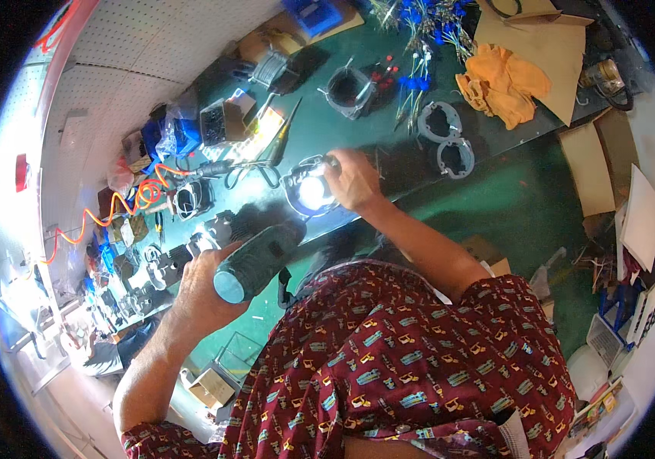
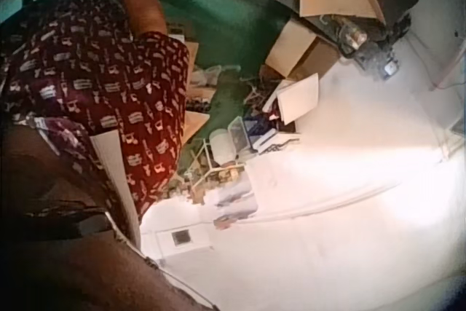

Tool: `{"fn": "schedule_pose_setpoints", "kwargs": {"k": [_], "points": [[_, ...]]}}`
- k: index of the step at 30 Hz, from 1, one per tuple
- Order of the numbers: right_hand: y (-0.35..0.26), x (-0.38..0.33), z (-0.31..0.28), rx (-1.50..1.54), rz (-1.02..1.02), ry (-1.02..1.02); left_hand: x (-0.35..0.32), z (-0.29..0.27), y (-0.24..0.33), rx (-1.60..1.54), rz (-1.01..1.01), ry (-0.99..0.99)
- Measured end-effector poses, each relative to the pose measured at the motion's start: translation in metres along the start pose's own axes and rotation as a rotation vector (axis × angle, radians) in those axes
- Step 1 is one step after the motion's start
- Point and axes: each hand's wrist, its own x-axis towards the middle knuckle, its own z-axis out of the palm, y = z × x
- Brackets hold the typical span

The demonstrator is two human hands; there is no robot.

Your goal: The person uses a cordless drill to fasten screws into a circular metal housing, then inserts LED light strings into the housing and secures them with a screwdriver. The person repeats this process for multiple units on a cluttered workbench.

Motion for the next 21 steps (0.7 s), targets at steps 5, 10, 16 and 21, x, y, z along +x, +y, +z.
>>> {"fn": "schedule_pose_setpoints", "kwargs": {"k": [5,10,16,21], "points": [[0.004,0.004,0.002,-0.037,-0.008,0.010,0.014,0.003,0.009,-0.100,-0.068,-0.086],[0.002,0.004,0.002,-0.015,0.020,-0.009,0.015,0.010,0.018,-0.225,-0.173,-0.061],[0.004,0.004,0.006,0.011,0.013,-0.004,0.010,0.013,0.022,-0.249,-0.214,-0.048],[0.006,0.007,0.007,-0.004,0.037,-0.014,0.011,0.012,0.018,-0.210,-0.214,-0.076]]}}
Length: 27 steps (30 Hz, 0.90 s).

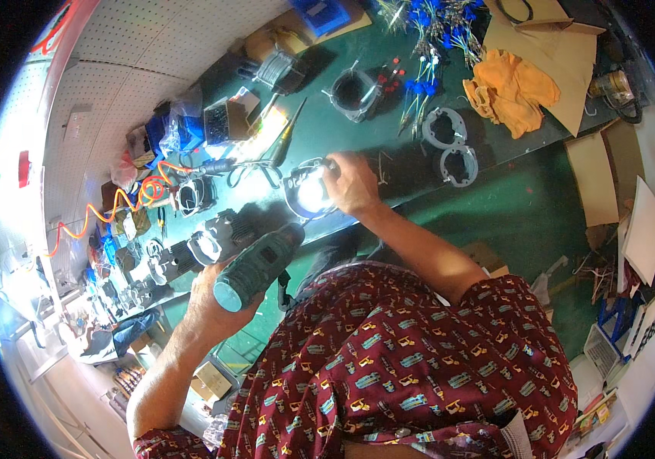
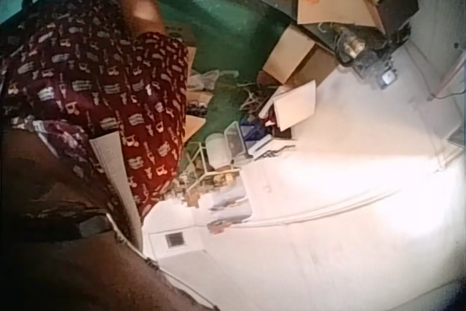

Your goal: The person uses a cordless drill to fasten screws into a circular metal housing, then inserts LED light strings into the housing and secures them with a screwdriver. The person repeats this process for multiple units on a cluttered workbench.

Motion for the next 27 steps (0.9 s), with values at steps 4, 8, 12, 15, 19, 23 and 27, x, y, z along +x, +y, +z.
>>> {"fn": "schedule_pose_setpoints", "kwargs": {"k": [4,8,12,15,19,23,27], "points": [[0.000,-0.001,-0.001,-0.004,-0.016,0.001,-0.005,0.001,0.003,0.000,0.013,0.021],[-0.004,-0.001,-0.004,-0.014,0.000,0.002,-0.002,-0.003,0.009,-0.001,-0.078,-0.051],[0.000,-0.001,-0.002,-0.018,-0.033,0.027,-0.003,-0.001,0.006,-0.004,-0.039,-0.037],[-0.001,-0.003,-0.001,-0.019,-0.023,0.023,-0.002,0.004,-0.005,-0.043,0.017,-0.027],[-0.004,-0.001,0.002,-0.012,-0.030,0.013,-0.005,0.002,-0.011,-0.070,0.001,0.000],[0.006,0.003,0.006,0.077,-0.103,0.044,0.015,-0.011,-0.007,-0.203,-0.022,0.049],[0.004,0.013,0.011,0.013,-0.091,0.071,0.032,-0.045,0.006,-0.048,0.009,-0.065]]}}
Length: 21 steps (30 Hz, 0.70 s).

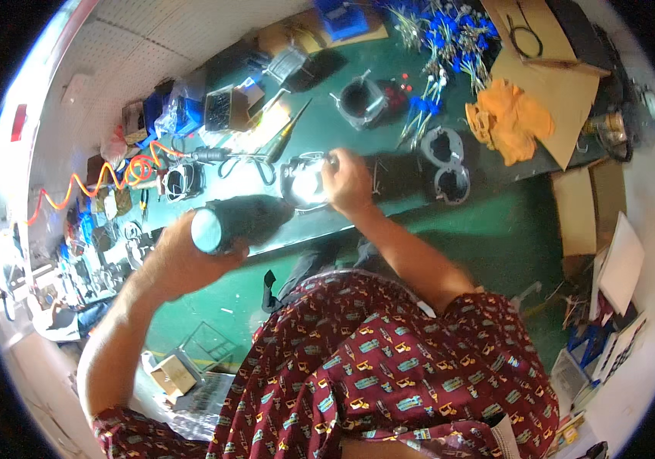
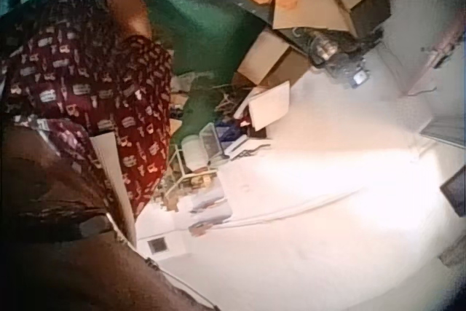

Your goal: The person uses a cordless drill to fasten screws into a circular metal housing, then inserts LED light strings into the housing and secures them with a screwdriver. The person repeats this process for multiple units on a cluttered workbench.

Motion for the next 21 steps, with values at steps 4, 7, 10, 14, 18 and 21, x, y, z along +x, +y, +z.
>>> {"fn": "schedule_pose_setpoints", "kwargs": {"k": [4,7,10,14,18,21], "points": [[-0.013,0.005,0.005,0.040,0.091,-0.074,0.016,-0.025,-0.024,0.025,-0.029,-0.030],[-0.017,-0.004,0.003,0.091,0.026,-0.127,0.003,-0.027,-0.052,-0.045,-0.045,0.046],[-0.034,-0.005,0.002,0.011,-0.006,-0.137,-0.015,-0.013,-0.097,-0.114,0.019,0.095],[-0.047,-0.006,0.014,-0.007,-0.149,-0.198,-0.048,0.026,-0.153,-0.236,-0.136,0.122],[-0.060,-0.009,0.030,-0.046,-0.247,-0.202,-0.069,0.061,-0.182,-0.238,-0.180,0.146],[-0.067,-0.012,0.042,-0.018,-0.277,-0.201,-0.085,0.090,-0.187,-0.489,-0.430,0.180]]}}
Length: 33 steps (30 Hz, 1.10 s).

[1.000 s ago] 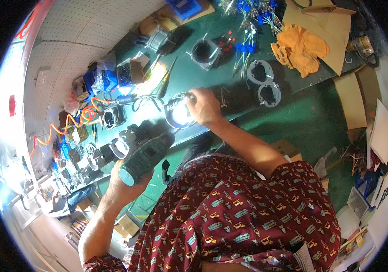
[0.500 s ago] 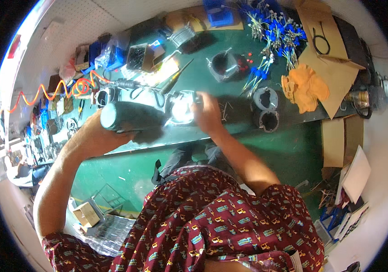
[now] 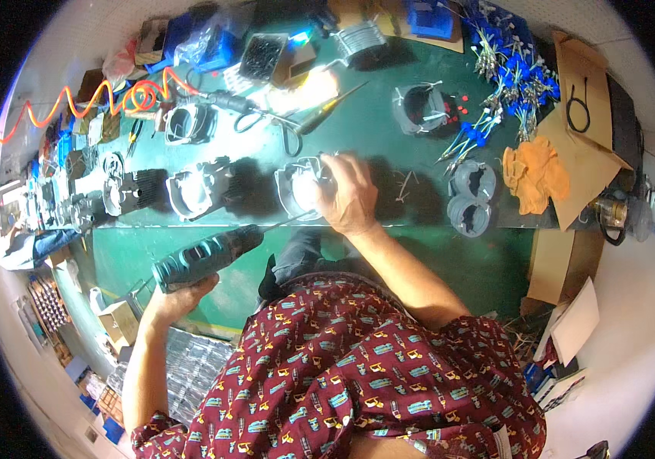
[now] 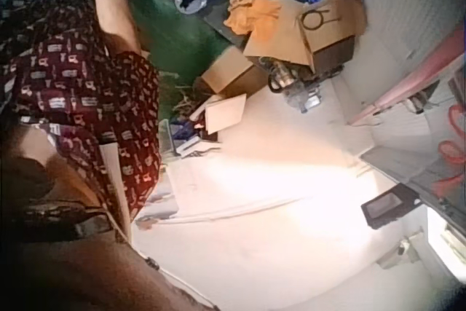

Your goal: The person uses a cordless drill to fasten screws into a circular metal housing, then inserts LED light strings into the housing and secures them with a screwdriver. The person repeats this process for multiple units on a cluttered workbench.

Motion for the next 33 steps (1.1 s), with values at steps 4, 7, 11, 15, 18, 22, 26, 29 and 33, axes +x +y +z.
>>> {"fn": "schedule_pose_setpoints", "kwargs": {"k": [4,7,11,15,18,22,26,29,33], "points": [[-0.007,0.001,0.007,-0.031,-0.011,-0.044,-0.001,0.016,-0.050,-0.039,0.082,0.008],[-0.011,0.004,0.010,-0.048,-0.039,-0.099,-0.006,0.026,-0.064,-0.101,0.072,0.017],[-0.015,0.006,0.016,-0.091,-0.027,-0.134,-0.003,0.034,-0.080,-0.244,0.035,0.028],[-0.018,0.009,0.019,-0.119,-0.041,-0.187,0.002,0.030,-0.085,-0.308,0.003,-0.019],[-0.021,0.012,0.022,-0.128,-0.060,-0.188,0.004,0.022,-0.083,-0.351,-0.191,-0.135],[-0.020,0.011,0.028,-0.151,-0.068,-0.211,0.006,0.025,-0.093,-0.371,-0.093,-0.072],[-0.025,0.011,0.030,-0.152,-0.061,-0.209,0.006,0.027,-0.086,-0.415,0.000,0.020],[-0.023,0.011,0.026,-0.156,-0.052,-0.189,0.007,0.024,-0.073,-0.394,0.120,0.079],[-0.006,0.003,0.008,-0.085,-0.044,-0.110,0.003,0.012,-0.027,-0.273,0.320,0.110]]}}
